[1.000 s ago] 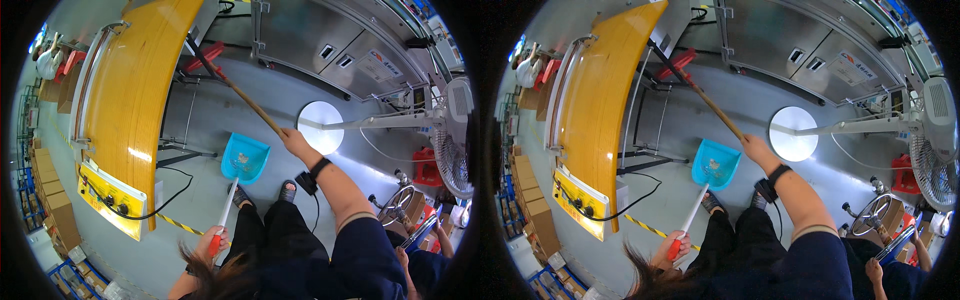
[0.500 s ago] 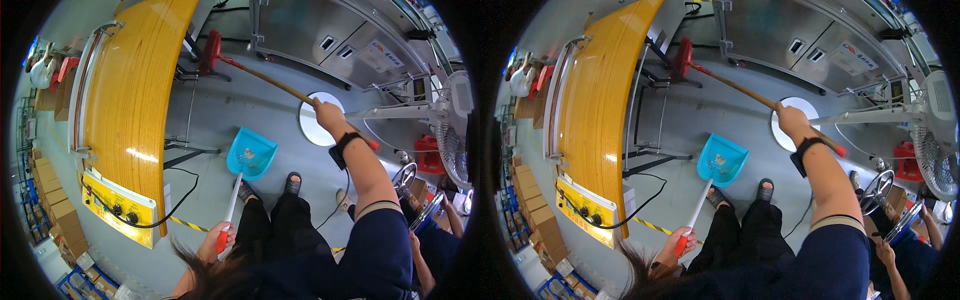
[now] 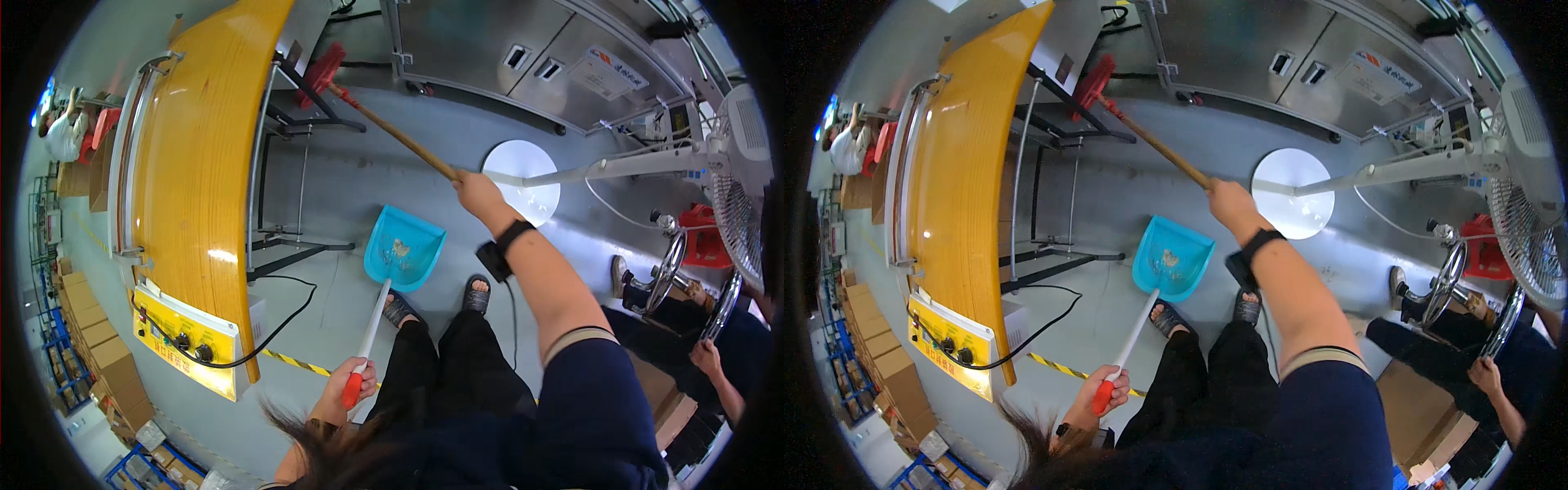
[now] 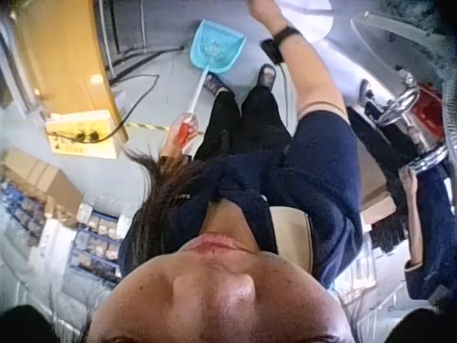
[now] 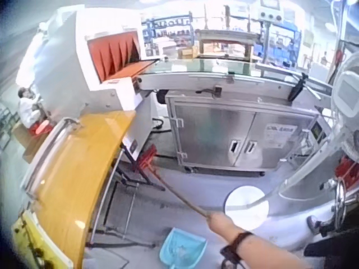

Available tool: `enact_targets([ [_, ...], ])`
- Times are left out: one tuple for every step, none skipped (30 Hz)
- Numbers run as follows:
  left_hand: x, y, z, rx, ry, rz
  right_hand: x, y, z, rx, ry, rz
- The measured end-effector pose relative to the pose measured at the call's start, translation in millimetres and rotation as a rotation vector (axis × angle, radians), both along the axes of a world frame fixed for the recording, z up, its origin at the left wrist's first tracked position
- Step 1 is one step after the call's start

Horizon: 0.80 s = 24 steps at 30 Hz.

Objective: Sweep the warehouse floor and collect debris into a dustpan.

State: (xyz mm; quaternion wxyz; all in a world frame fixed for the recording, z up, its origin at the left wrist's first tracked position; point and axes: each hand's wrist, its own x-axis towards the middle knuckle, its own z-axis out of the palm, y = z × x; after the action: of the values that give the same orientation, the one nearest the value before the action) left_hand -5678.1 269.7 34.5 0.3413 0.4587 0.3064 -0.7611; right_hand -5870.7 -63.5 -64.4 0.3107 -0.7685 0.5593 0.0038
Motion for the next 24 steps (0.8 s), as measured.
enact_targets([
  [-3,0,0,-0.007,-0.005,-0.005,4,-5,-7,0.010,-0.003,-0.011],
  [-4,-1,2,0.004,-0.012,-0.013,9,-9,-14,0.046,0.079,-0.017],
  [-6,-3,3,0.001,0.004,-0.003,8,-9,-18,0.082,0.164,-0.022],
  [-8,-6,4,-0.005,0.021,0.007,-4,-6,-22,0.089,0.161,-0.030],
  [-10,-9,5,-0.002,0.020,0.005,-23,-4,-27,0.091,0.178,-0.015],
  [-12,-13,6,0.035,-0.009,0.014,-42,-3,-27,0.091,0.195,-0.001],
  [-13,-15,8,0.070,-0.037,0.023,-62,4,-26,0.100,0.214,-0.016],
  [-14,-13,6,0.066,-0.033,0.018,-83,11,-22,0.121,0.231,-0.004],
  [-13,-10,4,0.051,-0.014,0.064,-102,20,-24,0.160,0.187,-0.019],
  [-13,-8,3,0.036,0.007,0.112,-125,30,-28,0.210,0.127,-0.035],
  [-17,-11,5,0.056,-0.007,0.138,-150,41,-29,0.260,0.073,-0.054],
  [-17,-10,3,0.054,-0.011,0.140,-164,53,-25,0.257,0.064,-0.120],
  [-17,-7,-1,0.036,0.021,0.167,-169,67,-24,0.229,0.060,-0.135],
  [-21,-8,-2,0.015,0.056,0.192,-172,76,-19,0.199,0.058,-0.152],
  [-26,-11,3,0.015,0.067,0.227,-171,84,-21,0.200,0.051,-0.157],
  [-30,-10,4,0.015,0.060,0.222,-169,91,-26,0.250,0.033,-0.204],
  [-32,-11,1,0.017,0.079,0.254,-165,96,-27,0.294,0.013,-0.249],
  [-34,-12,1,0.018,0.089,0.294,-156,102,-24,0.388,-0.049,-0.312],
  [-35,-13,1,0.012,0.072,0.300,-147,111,-21,0.485,-0.109,-0.373],
  [-39,-13,1,0.021,0.084,0.337,-142,124,-23,0.521,-0.171,-0.408],
  [-43,-15,0,0.030,0.099,0.370,-137,139,-28,0.555,-0.230,-0.446],
  [-49,-19,2,0.026,0.097,0.365,-128,162,-38,0.388,-0.334,-0.418],
  [-57,-24,1,0.005,0.095,0.362,-115,178,-45,0.219,-0.428,-0.393],
  [-59,-19,2,-0.005,0.078,0.377,-84,180,-4,0.482,-0.434,-0.512],
])
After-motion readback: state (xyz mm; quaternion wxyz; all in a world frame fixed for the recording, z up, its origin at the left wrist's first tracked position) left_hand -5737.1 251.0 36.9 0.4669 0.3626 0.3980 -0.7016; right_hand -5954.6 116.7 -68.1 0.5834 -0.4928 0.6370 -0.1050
